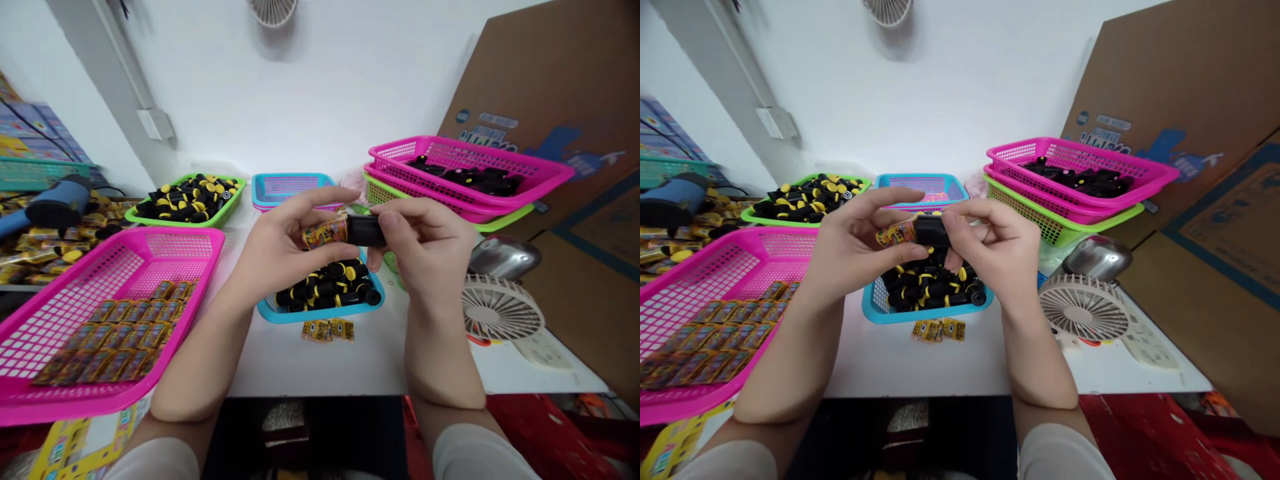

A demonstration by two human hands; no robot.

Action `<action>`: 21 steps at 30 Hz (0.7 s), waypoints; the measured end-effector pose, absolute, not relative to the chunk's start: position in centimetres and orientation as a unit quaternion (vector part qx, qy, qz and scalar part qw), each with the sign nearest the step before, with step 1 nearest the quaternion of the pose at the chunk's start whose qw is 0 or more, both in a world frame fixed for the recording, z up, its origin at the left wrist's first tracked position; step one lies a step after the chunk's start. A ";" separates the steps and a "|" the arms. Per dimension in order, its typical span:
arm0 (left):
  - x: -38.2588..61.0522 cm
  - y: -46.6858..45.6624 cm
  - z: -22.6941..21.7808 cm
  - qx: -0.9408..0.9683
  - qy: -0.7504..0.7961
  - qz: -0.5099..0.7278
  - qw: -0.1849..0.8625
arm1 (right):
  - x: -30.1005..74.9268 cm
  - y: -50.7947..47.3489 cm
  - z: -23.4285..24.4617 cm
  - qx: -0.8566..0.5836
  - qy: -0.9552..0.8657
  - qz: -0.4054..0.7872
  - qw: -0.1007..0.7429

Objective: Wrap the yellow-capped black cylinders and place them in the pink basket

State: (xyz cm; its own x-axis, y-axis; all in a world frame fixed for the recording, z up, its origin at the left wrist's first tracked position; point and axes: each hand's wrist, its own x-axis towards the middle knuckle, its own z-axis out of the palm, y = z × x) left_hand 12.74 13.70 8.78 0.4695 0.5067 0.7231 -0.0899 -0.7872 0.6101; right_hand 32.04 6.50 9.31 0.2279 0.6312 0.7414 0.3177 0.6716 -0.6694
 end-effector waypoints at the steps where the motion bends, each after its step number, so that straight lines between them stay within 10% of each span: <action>1: 12.6 13.7 8.8 0.803 0.136 0.500 0.295 | 32.2 6.5 9.4 -0.385 -0.622 0.110 0.673; 21: 11.5 12.8 9.3 0.870 0.170 0.461 0.024 | 31.5 6.9 8.1 -0.403 -0.690 -0.040 0.600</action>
State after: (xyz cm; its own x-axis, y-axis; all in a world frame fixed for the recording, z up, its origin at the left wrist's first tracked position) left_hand 11.53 12.82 9.35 0.5164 0.3185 0.7949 0.2751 -0.9408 0.1982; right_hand 31.49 6.93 8.07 0.0453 0.5080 0.8602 0.6035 0.6723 -0.4288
